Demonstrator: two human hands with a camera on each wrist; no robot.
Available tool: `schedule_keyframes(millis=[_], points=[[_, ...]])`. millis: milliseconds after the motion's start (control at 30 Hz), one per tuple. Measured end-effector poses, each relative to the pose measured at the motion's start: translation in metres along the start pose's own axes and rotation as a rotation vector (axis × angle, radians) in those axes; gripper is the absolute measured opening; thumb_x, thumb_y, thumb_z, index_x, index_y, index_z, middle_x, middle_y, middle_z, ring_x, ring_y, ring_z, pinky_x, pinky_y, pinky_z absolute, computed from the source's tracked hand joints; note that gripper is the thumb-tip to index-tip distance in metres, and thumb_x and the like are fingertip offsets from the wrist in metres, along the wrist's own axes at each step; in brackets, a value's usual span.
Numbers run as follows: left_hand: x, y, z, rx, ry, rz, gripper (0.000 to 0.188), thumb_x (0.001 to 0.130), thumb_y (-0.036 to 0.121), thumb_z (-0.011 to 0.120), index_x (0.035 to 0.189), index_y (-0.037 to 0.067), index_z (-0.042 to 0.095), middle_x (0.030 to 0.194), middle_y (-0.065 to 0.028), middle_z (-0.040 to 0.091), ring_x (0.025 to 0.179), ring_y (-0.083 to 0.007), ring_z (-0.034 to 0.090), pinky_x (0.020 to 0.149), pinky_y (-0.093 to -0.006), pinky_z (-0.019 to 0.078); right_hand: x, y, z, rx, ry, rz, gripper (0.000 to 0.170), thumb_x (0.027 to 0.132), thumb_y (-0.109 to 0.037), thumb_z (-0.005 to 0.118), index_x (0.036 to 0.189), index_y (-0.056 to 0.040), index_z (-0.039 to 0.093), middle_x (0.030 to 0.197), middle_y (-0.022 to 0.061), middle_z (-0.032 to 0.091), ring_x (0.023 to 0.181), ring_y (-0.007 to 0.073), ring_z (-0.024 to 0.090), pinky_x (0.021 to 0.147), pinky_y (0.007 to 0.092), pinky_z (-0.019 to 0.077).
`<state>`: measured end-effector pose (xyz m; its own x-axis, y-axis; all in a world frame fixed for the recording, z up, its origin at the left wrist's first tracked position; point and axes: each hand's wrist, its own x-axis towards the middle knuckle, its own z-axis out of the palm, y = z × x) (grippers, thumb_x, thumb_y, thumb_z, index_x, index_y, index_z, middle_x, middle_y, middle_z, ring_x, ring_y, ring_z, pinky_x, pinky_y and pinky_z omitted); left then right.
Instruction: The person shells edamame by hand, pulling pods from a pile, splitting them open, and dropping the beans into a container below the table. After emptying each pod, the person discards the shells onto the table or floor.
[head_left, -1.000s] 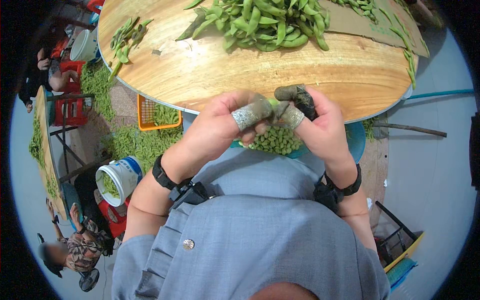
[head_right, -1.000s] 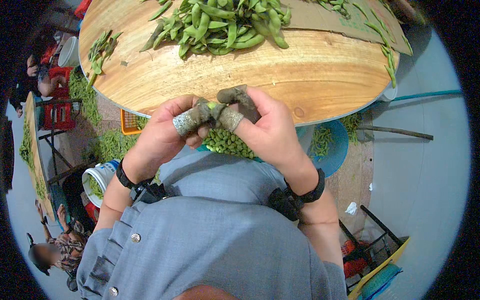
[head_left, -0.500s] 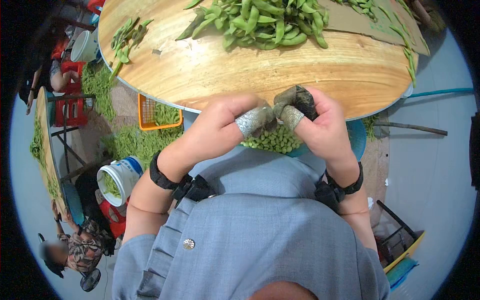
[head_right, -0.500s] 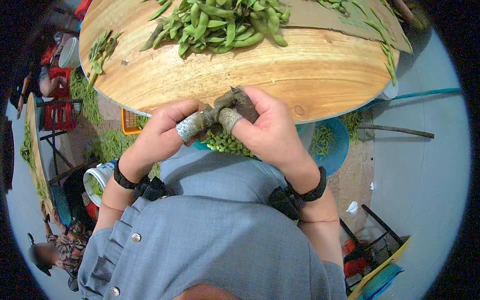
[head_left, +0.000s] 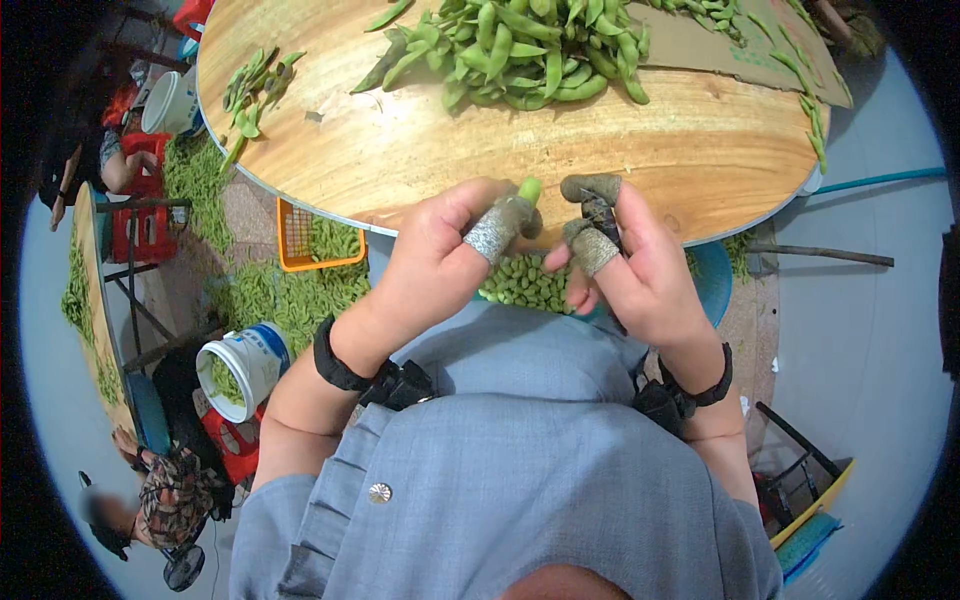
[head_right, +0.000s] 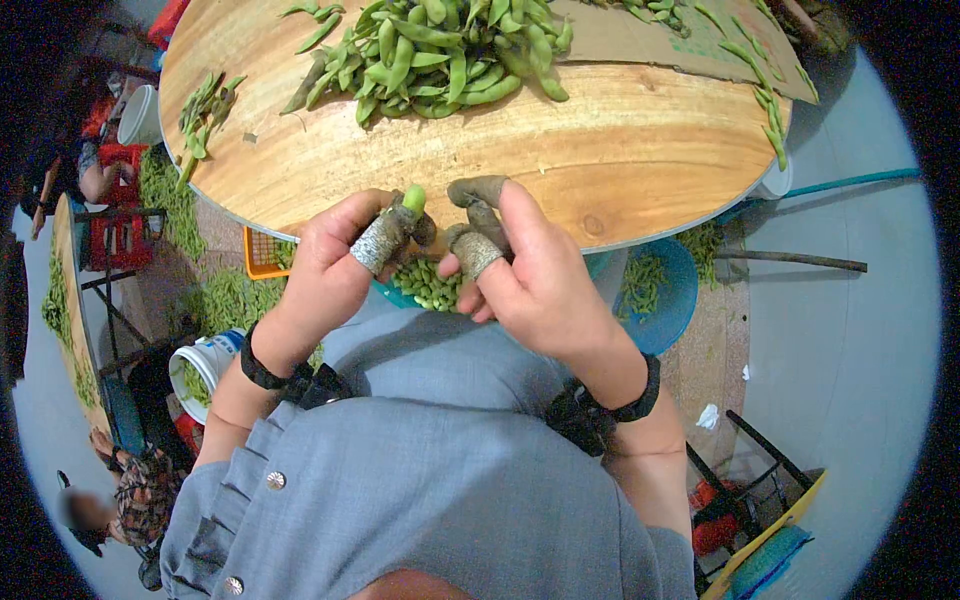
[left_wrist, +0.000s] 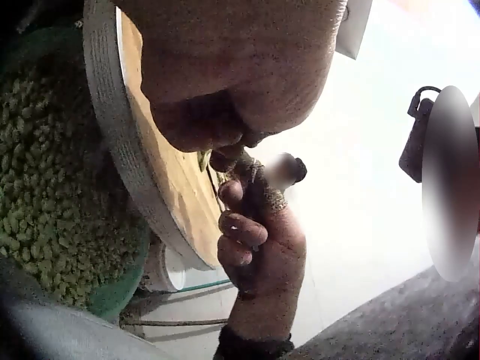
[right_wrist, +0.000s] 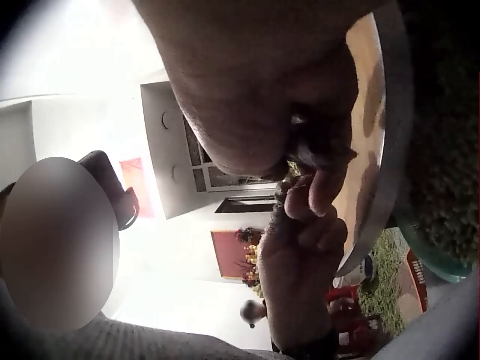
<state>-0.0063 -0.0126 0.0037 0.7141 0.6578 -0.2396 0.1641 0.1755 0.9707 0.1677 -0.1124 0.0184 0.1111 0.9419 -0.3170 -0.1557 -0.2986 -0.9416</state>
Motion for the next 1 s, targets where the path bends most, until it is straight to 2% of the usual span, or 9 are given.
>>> schedule_keyframes(millis=[100,167,400,567,700,767,800,867,1000], points=[[0.0,-0.004,-0.001,0.179,0.034,0.065,0.014,0.091,0.008,0.054,0.099,0.0,0.062,0.085,-0.0038,0.065,0.079,-0.0101,0.059,0.071,-0.0253,0.0475,0.0,0.002,-0.007,-0.19,0.002,0.023,0.039,0.087,-0.002,0.04,0.126,0.0001,0.042,0.081,0.0052,0.06,0.054,0.0073,0.051,0.047,0.0211,0.0436],[0.0,-0.008,0.001,0.121,0.068,0.06,0.015,0.09,0.008,0.054,0.099,-0.001,0.062,0.085,-0.0049,0.065,0.08,-0.0112,0.059,0.071,-0.0263,0.0478,-0.001,0.007,-0.007,0.005,-0.067,0.011,0.04,0.088,-0.003,0.04,0.128,0.0002,0.041,0.085,0.0047,0.059,0.054,0.0068,0.048,0.048,0.0205,0.0424],[-0.002,-0.009,0.002,0.082,-0.04,0.056,0.016,0.091,0.01,0.054,0.1,0.0,0.062,0.084,-0.0049,0.065,0.08,-0.0105,0.059,0.073,-0.0259,0.0472,-0.004,-0.002,-0.007,0.131,-0.176,0.086,0.044,0.084,-0.001,0.041,0.128,0.0013,0.043,0.087,0.0009,0.056,0.065,0.0048,0.048,0.058,0.0193,0.0426],[-0.002,-0.007,0.006,-0.015,-0.047,0.085,0.017,0.091,0.015,0.056,0.099,0.0,0.062,0.083,-0.0038,0.064,0.079,-0.0096,0.057,0.072,-0.0256,0.0469,0.001,0.006,-0.002,0.037,-0.128,0.007,0.045,0.081,0.0,0.043,0.125,0.001,0.049,0.089,-0.0009,0.056,0.081,0.0048,0.051,0.073,0.0189,0.0439],[-0.001,-0.011,0.009,0.001,-0.026,0.121,0.016,0.089,0.013,0.057,0.099,0.0,0.061,0.082,-0.0057,0.064,0.079,-0.0117,0.059,0.071,-0.0269,0.0474,0.003,0.012,0.003,0.015,-0.079,-0.136,0.046,0.08,0.001,0.043,0.126,0.0008,0.049,0.091,-0.0006,0.056,0.082,0.0043,0.051,0.073,0.0195,0.0443],[0.002,-0.022,0.01,0.235,0.092,0.288,0.017,0.084,0.006,0.056,0.099,0.0,0.06,0.082,-0.011,0.064,0.078,-0.0215,0.063,0.07,-0.032,0.0487,0.0,0.002,-0.002,-0.015,-0.123,0.019,0.048,0.081,0.001,0.042,0.129,0.0007,0.047,0.095,0.0003,0.057,0.084,0.0047,0.052,0.075,0.0197,0.0447],[0.002,-0.021,0.009,0.236,0.091,0.289,0.017,0.084,0.006,0.056,0.099,0.0,0.06,0.082,-0.011,0.064,0.078,-0.0215,0.063,0.07,-0.032,0.0487,0.0,0.001,-0.002,-0.014,-0.122,0.018,0.048,0.081,0.001,0.042,0.129,0.0007,0.047,0.095,0.0003,0.057,0.084,0.0047,0.052,0.075,0.0197,0.0447],[0.002,-0.012,0.006,0.57,0.139,0.461,0.022,0.077,0.002,0.055,0.099,0.001,0.06,0.083,-0.0161,0.063,0.078,-0.033,0.062,0.068,-0.0376,0.049,-0.001,-0.001,-0.002,0.115,-0.141,0.036,0.051,0.081,0.001,0.042,0.132,0.0003,0.046,0.096,0.0009,0.056,0.084,0.005,0.052,0.075,0.0195,0.0449],[0.002,-0.01,0.006,0.637,0.135,0.525,0.024,0.075,0.002,0.055,0.098,0.0,0.06,0.083,-0.0172,0.062,0.078,-0.0371,0.06,0.069,-0.0405,0.0485,-0.002,-0.006,-0.003,0.157,-0.163,0.018,0.052,0.082,0.001,0.042,0.134,-0.0002,0.044,0.095,0.0009,0.056,0.083,0.0054,0.052,0.073,0.0192,0.0447]])
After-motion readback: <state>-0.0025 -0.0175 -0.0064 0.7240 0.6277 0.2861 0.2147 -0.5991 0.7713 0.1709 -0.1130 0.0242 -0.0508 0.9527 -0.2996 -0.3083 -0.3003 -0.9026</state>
